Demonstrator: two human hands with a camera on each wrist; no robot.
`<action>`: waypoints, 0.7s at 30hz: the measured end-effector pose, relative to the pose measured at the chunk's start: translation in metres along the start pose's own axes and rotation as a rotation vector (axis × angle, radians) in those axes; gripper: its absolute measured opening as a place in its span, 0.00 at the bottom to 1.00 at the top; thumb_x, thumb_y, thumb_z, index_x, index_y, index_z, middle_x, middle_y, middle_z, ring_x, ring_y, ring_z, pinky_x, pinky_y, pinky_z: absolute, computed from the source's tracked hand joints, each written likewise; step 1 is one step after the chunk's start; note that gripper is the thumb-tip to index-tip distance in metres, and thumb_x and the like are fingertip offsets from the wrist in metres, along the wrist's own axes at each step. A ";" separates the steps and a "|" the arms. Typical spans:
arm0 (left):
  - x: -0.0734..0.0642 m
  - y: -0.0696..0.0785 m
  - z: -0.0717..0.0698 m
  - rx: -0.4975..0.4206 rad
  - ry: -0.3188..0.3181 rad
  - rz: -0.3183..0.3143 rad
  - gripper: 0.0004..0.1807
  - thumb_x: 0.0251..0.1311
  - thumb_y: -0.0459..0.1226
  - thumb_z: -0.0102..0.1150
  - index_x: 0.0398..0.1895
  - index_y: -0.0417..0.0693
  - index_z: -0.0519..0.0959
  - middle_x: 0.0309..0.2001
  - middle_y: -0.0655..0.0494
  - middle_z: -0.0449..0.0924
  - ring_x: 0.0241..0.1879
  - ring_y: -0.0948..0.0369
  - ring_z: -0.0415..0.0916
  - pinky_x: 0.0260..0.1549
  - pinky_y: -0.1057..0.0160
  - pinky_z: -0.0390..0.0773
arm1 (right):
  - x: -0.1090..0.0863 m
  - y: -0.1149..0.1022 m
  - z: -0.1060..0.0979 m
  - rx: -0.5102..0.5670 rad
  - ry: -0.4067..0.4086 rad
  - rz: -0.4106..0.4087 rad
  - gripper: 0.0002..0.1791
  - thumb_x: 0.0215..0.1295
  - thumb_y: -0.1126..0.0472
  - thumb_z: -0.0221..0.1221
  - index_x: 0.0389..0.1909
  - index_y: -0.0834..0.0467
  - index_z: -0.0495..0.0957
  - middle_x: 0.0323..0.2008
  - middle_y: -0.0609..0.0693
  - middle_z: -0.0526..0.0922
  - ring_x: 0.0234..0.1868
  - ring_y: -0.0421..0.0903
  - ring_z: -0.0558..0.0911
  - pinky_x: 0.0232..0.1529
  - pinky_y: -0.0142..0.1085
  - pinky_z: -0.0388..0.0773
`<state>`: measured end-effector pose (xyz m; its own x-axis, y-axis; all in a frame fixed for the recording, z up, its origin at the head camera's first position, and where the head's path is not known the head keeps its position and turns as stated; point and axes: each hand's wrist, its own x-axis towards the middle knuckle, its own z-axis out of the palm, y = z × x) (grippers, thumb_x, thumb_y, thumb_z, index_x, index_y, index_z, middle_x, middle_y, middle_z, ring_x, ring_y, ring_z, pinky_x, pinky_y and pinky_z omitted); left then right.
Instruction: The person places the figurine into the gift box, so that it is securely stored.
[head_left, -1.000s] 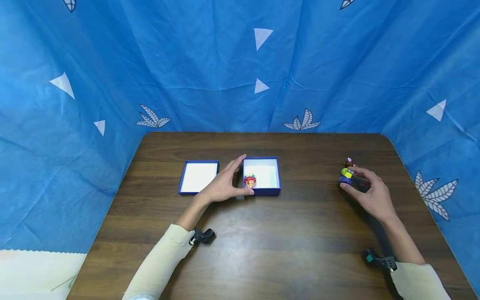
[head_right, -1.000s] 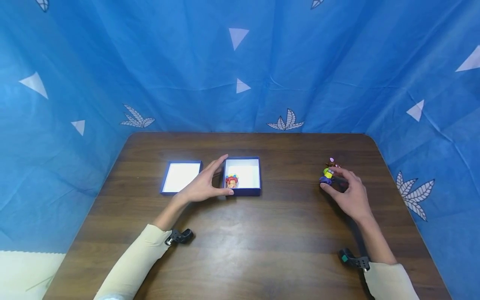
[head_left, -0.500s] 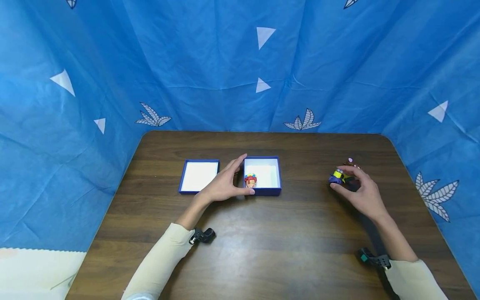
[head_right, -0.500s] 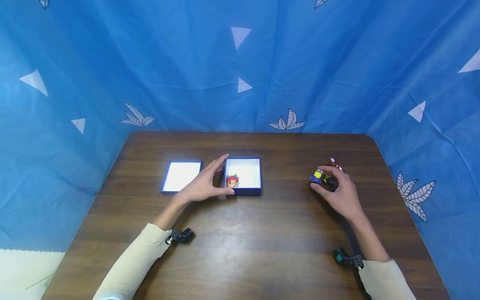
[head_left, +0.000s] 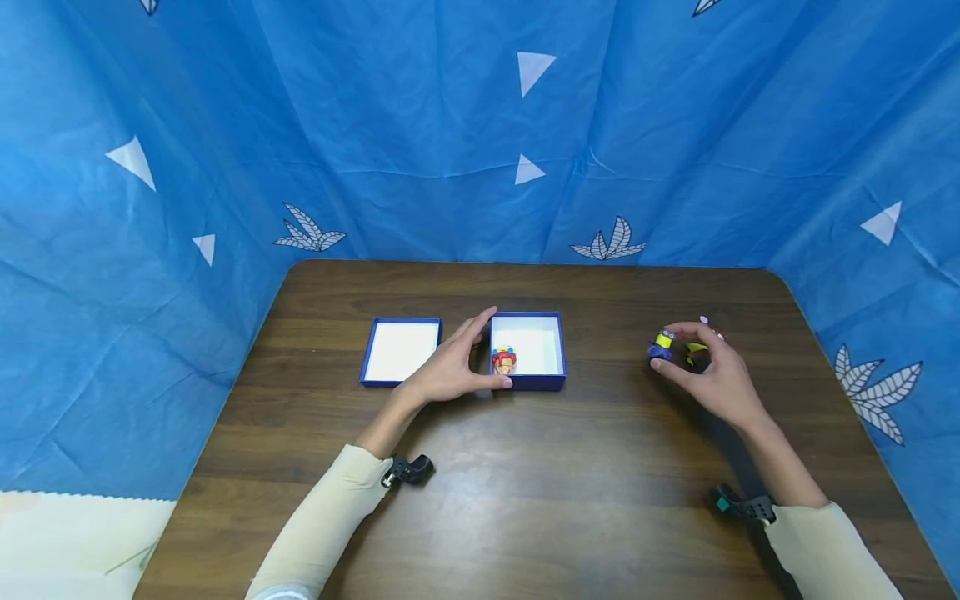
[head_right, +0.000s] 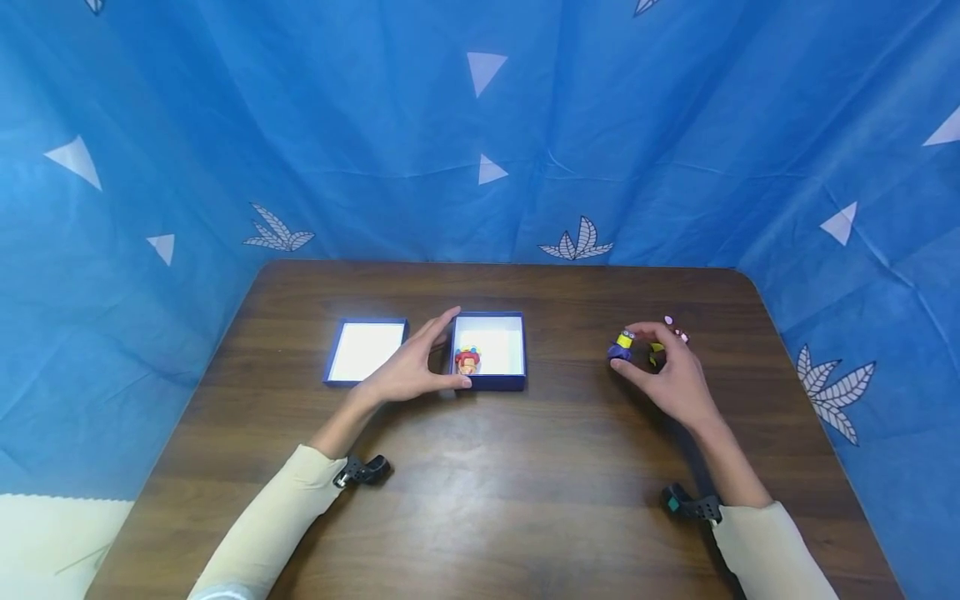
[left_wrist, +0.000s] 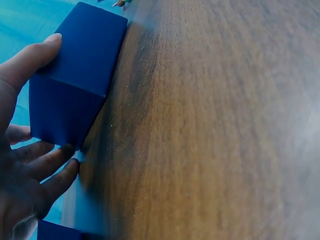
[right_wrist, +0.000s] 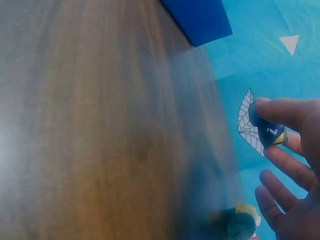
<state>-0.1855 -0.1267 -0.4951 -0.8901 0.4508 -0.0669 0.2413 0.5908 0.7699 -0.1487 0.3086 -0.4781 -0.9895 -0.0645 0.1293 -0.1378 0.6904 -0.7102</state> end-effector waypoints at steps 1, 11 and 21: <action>0.000 0.000 0.000 -0.001 0.001 0.001 0.67 0.55 0.65 0.77 0.89 0.71 0.43 0.87 0.52 0.52 0.82 0.47 0.65 0.77 0.39 0.71 | 0.001 -0.001 0.000 0.003 -0.007 0.002 0.32 0.68 0.53 0.74 0.70 0.54 0.75 0.64 0.63 0.80 0.63 0.62 0.76 0.59 0.55 0.71; -0.001 -0.002 0.000 -0.003 -0.003 0.007 0.67 0.55 0.65 0.77 0.90 0.70 0.43 0.88 0.53 0.52 0.82 0.47 0.66 0.77 0.38 0.71 | 0.012 -0.010 0.011 0.016 -0.044 -0.043 0.30 0.69 0.52 0.74 0.69 0.50 0.78 0.62 0.57 0.84 0.60 0.55 0.80 0.57 0.43 0.76; 0.000 0.000 -0.001 -0.005 -0.017 0.014 0.67 0.55 0.63 0.78 0.90 0.71 0.42 0.88 0.54 0.50 0.81 0.46 0.66 0.77 0.39 0.70 | 0.019 -0.020 0.020 0.023 -0.074 -0.124 0.29 0.70 0.53 0.73 0.70 0.49 0.78 0.61 0.55 0.85 0.59 0.48 0.79 0.58 0.44 0.77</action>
<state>-0.1856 -0.1275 -0.4940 -0.8802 0.4698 -0.0669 0.2515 0.5814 0.7738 -0.1657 0.2791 -0.4748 -0.9652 -0.2022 0.1660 -0.2594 0.6572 -0.7077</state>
